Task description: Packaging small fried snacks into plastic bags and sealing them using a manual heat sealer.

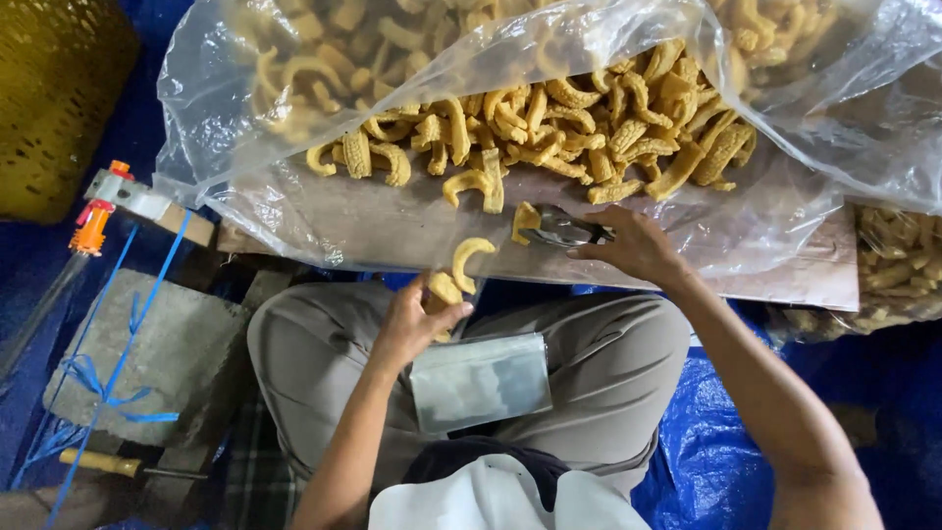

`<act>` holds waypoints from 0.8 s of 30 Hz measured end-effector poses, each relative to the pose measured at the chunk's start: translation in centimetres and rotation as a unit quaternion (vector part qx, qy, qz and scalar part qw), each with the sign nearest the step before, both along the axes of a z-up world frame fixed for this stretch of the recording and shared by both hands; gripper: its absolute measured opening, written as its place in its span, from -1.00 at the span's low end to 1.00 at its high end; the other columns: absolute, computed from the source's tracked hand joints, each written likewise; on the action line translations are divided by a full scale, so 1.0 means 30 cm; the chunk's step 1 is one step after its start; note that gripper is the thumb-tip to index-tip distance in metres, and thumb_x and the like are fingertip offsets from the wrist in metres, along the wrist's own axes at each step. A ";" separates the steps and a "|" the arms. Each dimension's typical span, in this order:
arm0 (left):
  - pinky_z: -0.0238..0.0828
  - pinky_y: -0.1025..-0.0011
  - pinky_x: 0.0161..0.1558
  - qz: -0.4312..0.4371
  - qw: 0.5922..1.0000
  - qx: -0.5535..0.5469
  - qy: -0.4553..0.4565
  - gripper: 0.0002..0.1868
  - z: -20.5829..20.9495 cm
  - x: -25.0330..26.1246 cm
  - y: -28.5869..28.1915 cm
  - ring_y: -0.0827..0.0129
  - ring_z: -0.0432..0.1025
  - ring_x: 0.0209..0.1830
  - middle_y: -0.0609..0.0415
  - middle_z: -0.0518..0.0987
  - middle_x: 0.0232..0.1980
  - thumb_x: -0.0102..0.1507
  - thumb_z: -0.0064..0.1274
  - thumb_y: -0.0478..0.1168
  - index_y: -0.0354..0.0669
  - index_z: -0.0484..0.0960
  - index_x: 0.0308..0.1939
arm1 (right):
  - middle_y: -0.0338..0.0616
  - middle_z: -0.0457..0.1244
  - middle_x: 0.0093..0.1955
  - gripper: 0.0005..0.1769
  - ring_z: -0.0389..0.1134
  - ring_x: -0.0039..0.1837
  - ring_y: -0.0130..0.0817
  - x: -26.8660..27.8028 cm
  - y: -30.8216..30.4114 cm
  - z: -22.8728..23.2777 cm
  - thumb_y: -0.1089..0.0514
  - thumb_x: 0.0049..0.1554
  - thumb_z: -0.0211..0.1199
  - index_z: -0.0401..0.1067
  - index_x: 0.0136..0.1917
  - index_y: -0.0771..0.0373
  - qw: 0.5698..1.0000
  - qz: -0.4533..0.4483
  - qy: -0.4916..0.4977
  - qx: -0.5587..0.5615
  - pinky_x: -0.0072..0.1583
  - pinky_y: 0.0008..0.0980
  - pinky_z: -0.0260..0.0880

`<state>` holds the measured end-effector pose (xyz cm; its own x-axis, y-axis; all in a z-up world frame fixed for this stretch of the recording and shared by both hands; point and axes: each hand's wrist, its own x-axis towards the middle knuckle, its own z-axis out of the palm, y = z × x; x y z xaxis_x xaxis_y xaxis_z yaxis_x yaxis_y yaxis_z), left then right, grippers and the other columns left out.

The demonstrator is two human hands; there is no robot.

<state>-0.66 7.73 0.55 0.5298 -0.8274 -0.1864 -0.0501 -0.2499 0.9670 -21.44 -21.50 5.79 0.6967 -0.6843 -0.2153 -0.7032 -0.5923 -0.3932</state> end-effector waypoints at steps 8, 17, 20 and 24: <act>0.55 0.17 -0.02 0.001 0.999 -0.020 -0.027 -0.42 -0.130 -0.024 -0.020 0.02 0.59 0.00 -0.17 0.70 -0.04 0.09 0.44 0.00 -0.14 0.62 0.10 | -0.23 0.44 0.07 -0.52 0.47 0.04 -0.04 -0.007 -0.050 -0.060 -0.19 -0.07 0.53 0.63 0.12 -0.11 0.999 0.014 -0.045 -0.003 0.09 -0.08 0.48; 0.58 0.14 0.00 -0.026 0.989 -0.097 -0.104 -0.34 0.108 -0.026 -0.118 -0.18 0.53 0.12 -0.31 0.62 0.07 0.16 0.40 -0.08 -0.25 0.51 0.25 | -0.07 0.44 -0.05 -0.52 0.40 -0.11 -0.26 0.023 0.088 0.473 0.04 -0.07 0.58 0.63 0.13 0.16 0.985 0.071 -0.145 0.067 -0.01 -0.34 0.41; 0.56 0.10 0.06 -0.035 0.982 -0.173 -0.064 -0.35 0.158 -0.031 -0.166 -0.23 0.49 0.17 -0.37 0.57 0.10 0.21 0.35 -0.17 -0.36 0.45 0.29 | -0.03 0.45 -0.01 -0.48 0.45 0.01 -0.10 0.014 0.111 0.601 0.07 -0.11 0.58 0.62 0.14 0.20 0.985 0.122 -0.118 0.027 0.10 -0.17 0.42; 0.56 0.43 -0.03 -0.064 0.956 -0.282 -0.052 -0.48 0.214 -0.055 -0.207 0.31 0.58 -0.10 0.01 0.65 -0.01 0.16 0.30 -0.36 -0.26 0.47 0.17 | -0.20 0.41 0.07 -0.44 0.41 -0.20 -0.33 -0.045 0.160 0.733 0.00 -0.08 0.49 0.57 0.19 0.15 0.965 0.187 -0.120 -0.136 -0.23 -0.32 0.38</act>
<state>-2.32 1.53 6.97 0.4097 -0.8399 0.3560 -0.1493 0.3233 0.9345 -22.79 -16.68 27.79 0.9137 -0.3831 0.1352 -0.3278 -0.8918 -0.3117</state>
